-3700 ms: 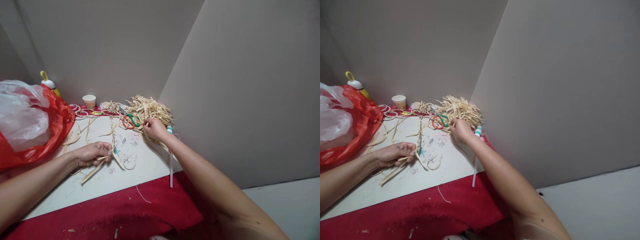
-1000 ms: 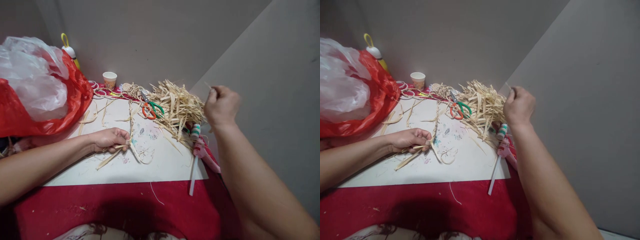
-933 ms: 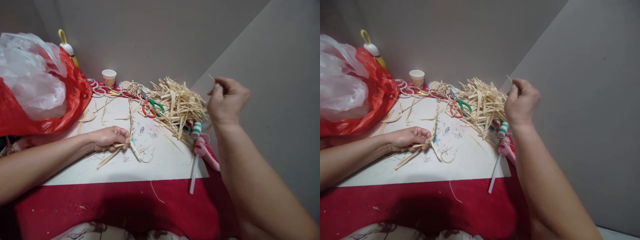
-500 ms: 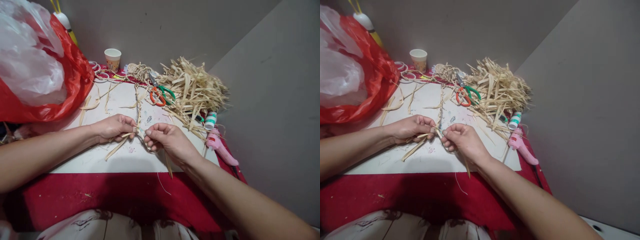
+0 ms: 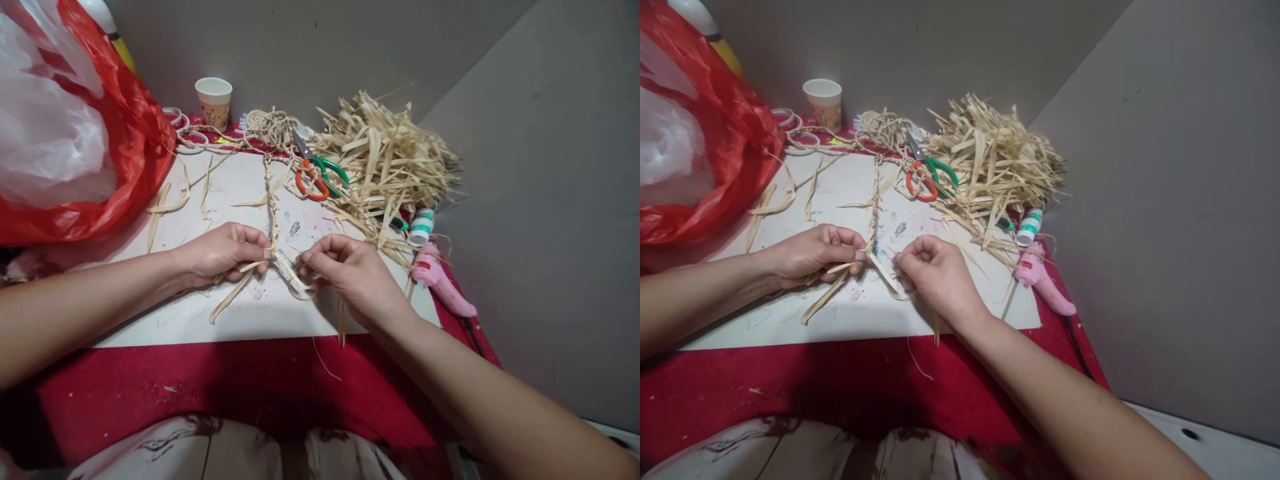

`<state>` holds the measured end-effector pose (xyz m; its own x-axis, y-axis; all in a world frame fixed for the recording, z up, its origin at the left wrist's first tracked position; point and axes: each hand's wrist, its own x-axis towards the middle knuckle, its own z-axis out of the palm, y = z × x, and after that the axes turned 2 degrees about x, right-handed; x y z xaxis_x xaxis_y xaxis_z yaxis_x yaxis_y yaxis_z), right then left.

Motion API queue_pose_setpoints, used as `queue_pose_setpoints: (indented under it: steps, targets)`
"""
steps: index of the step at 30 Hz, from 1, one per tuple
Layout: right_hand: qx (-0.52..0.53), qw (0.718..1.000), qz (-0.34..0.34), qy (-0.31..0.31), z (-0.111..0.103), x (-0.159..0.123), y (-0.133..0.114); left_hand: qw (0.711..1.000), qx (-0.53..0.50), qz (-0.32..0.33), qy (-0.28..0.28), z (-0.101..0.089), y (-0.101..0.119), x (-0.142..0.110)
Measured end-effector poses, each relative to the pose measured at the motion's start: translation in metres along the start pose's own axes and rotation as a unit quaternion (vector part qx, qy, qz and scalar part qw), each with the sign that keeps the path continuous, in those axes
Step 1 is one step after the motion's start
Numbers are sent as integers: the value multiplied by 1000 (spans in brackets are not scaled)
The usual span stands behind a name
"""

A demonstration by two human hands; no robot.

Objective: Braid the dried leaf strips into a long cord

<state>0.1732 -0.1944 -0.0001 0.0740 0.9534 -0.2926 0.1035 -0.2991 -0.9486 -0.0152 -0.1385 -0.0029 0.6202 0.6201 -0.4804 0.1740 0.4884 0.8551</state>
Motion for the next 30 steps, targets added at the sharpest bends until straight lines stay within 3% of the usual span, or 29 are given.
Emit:
queue_pose_setpoints:
  steps: [3,9,17,30]
  targets:
    - [46,998,22,-29,3,0,3,1000,3,11,14,2,-1,0]
    - [38,995,-74,49,9,-15,5,999,3,3,38,7,0,-1]
    - [-17,1000,-19,6,19,-15,8,999,-23,-10,30,4,-1,1]
    - [-165,962,-213,36,20,-7,17,1000,-12,-4,25,5,1,1]
